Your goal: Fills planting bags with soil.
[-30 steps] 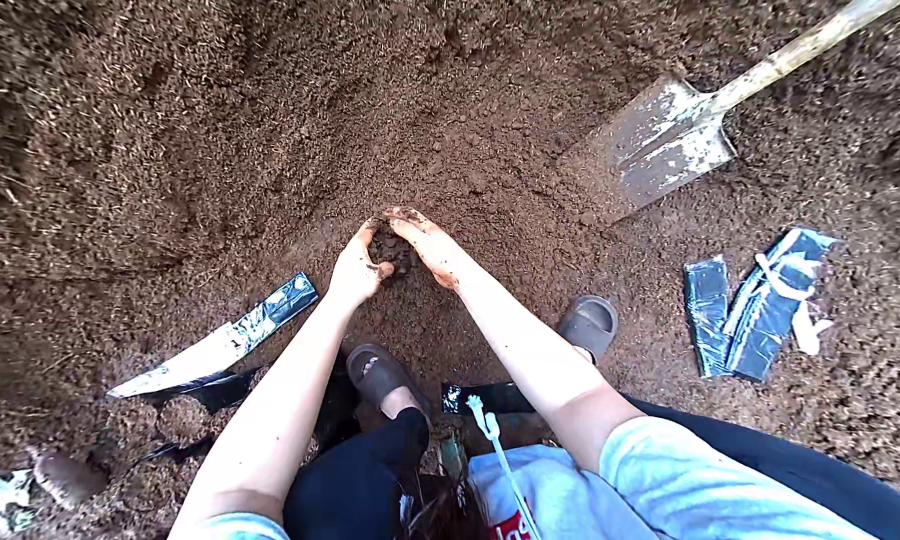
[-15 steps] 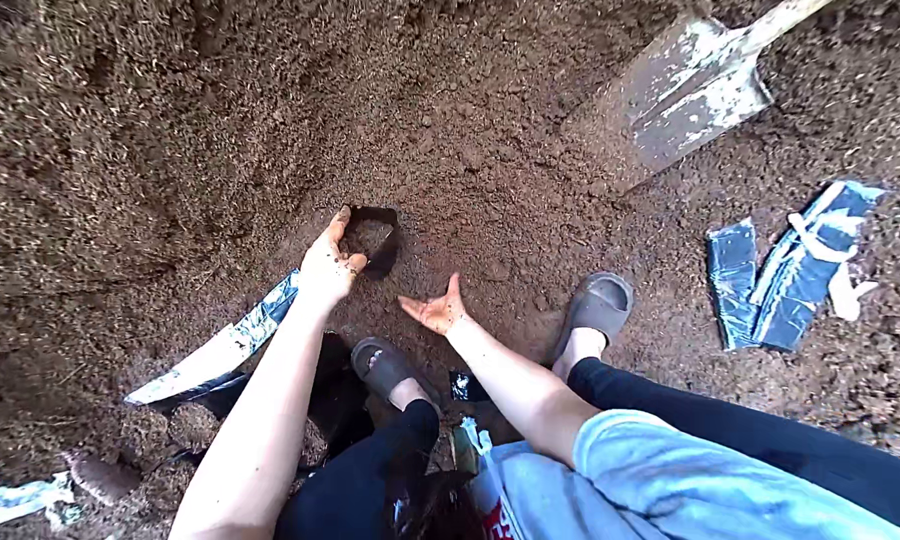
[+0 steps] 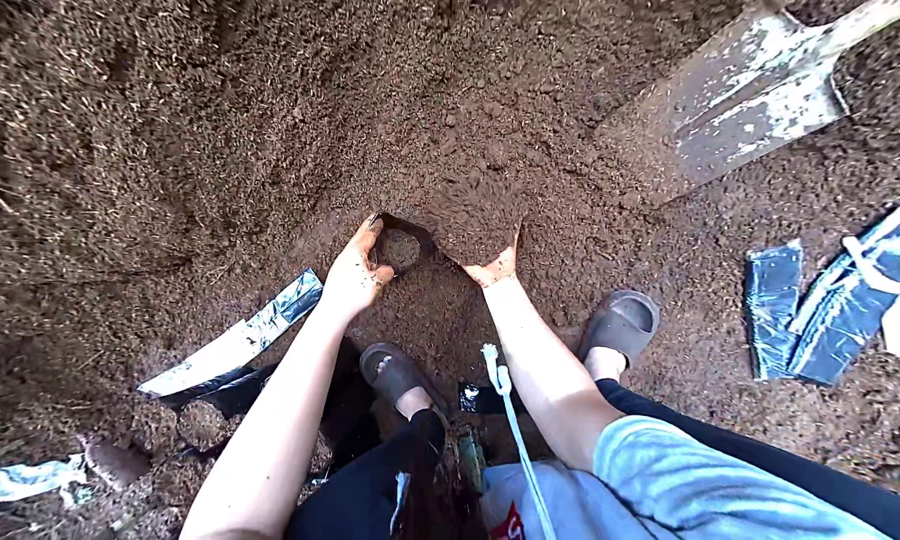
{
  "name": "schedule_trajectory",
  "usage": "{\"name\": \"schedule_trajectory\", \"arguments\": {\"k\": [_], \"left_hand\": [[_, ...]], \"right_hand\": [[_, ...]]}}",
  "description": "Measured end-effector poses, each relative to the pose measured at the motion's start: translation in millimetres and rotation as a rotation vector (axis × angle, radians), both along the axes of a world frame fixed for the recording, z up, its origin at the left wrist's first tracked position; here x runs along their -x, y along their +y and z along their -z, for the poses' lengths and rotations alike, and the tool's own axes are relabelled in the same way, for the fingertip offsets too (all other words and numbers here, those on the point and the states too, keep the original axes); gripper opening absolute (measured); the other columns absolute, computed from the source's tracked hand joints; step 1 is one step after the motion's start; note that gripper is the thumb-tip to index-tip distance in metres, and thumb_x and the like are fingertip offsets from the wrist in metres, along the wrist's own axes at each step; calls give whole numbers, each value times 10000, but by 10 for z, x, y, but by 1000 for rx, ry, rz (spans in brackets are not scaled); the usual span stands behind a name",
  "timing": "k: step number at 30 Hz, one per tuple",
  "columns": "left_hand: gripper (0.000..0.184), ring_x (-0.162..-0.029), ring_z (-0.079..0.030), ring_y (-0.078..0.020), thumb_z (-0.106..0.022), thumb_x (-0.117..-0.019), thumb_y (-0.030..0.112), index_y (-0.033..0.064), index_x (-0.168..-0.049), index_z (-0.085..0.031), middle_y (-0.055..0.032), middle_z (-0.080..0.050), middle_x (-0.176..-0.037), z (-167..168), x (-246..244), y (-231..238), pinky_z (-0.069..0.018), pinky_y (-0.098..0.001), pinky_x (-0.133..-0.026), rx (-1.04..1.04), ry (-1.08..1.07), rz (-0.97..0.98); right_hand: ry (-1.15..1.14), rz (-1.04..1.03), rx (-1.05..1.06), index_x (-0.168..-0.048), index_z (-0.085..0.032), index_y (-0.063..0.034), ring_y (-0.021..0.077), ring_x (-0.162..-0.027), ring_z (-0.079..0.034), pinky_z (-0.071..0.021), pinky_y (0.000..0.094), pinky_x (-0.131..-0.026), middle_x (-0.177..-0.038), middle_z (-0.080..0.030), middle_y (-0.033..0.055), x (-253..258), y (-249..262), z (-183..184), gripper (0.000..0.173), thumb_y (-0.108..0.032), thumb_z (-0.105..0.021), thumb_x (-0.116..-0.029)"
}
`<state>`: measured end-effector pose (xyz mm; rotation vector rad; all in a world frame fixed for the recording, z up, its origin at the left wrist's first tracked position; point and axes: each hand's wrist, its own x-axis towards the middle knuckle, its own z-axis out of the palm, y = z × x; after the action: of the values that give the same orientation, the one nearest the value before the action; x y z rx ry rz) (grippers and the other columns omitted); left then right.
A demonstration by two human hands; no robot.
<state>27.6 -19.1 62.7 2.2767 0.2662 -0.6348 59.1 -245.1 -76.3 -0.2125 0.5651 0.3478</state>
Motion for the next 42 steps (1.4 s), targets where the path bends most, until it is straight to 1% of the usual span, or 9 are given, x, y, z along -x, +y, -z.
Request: {"name": "schedule_trajectory", "arguments": {"k": [5,12,16,19,22,27,34,37,42], "left_hand": [[687,-1494,-409,-308,-692,-884,34,46,-1531,-462,-116,-317,-1680,-18,-74,-48,-380,-578,-1166,-28,-41,41],[764,-1332,-542,-431,-806,-853,78,-81,-1481,-401,-317,-556,-1397,-71,100,55,-402,-600,-1132,-75,-18,-127],[789,-1386,-507,-408,-788,-861,79,-5,-1538,-389,-280,-522,-1473,-25,123,167,-378,-608,-1155,-20,-79,-118],[794,-1468,-431,-362,-747,-881,63,43,-1580,-370,-207,-425,-1595,6,113,211,-334,-574,-1203,-9,-94,-91],[741,-1499,-396,-337,-740,-897,84,14,-1555,-405,-173,-356,-1650,79,112,221,-326,-557,-1215,-38,-104,-75],[699,-1464,-439,-370,-660,-937,56,48,-1580,-384,-185,-425,-1606,5,175,144,-348,-610,-1181,-12,-101,-118],[703,-1413,-506,-270,-629,-915,41,101,-1581,-415,-139,-479,-1575,-1037,523,-114,-420,-515,-1143,66,-209,-177],[707,-1206,-635,-192,-615,-886,36,123,-1566,-443,-113,-513,-1541,-1388,692,-331,-550,-413,-941,144,-270,-168],[682,-1368,-537,-400,-685,-904,26,45,-1539,-437,-232,-538,-1489,-463,711,-767,-421,-636,-1119,80,-194,7]], "right_hand": [[-240,-229,19,-1264,-612,-233,210,-1053,-697,-600,452,-848,-1141,-724,45,-39,285,-876,771,-804,-194,-957],[-669,-633,774,-1497,-480,-77,187,-1371,-500,-457,384,-1116,-1525,-489,112,-106,688,-1380,492,-187,-577,-1026],[-768,-910,1001,-1508,-490,-71,203,-1482,-389,-321,447,-1221,-1601,-423,120,-115,756,-1741,492,-346,-444,-1102],[-667,-827,1194,-1404,-602,-95,240,-1355,-535,-449,497,-1085,-1488,-558,107,-173,767,-1651,516,-356,-244,-1140],[-629,-744,1474,-1376,-595,-57,288,-1246,-617,-507,478,-1028,-1383,-620,167,-225,690,-1293,390,-164,-333,-1108],[-721,-1186,1679,-1411,-527,13,386,-1147,-665,-516,563,-998,-1272,-648,266,-112,685,-1195,449,-300,-477,-1092],[-966,-1014,1637,-1216,-609,1,241,-882,-667,-551,443,-805,-1061,-667,157,38,269,-2260,295,-229,-481,-1082],[-983,-869,1604,-1233,-611,1,142,-833,-636,-541,347,-767,-1060,-657,107,219,-33,-2584,307,-228,-484,-1074],[-727,-946,1763,-1275,-592,19,353,-1050,-683,-536,554,-930,-1139,-681,233,545,-395,-1665,341,-227,-457,-1081]]}}
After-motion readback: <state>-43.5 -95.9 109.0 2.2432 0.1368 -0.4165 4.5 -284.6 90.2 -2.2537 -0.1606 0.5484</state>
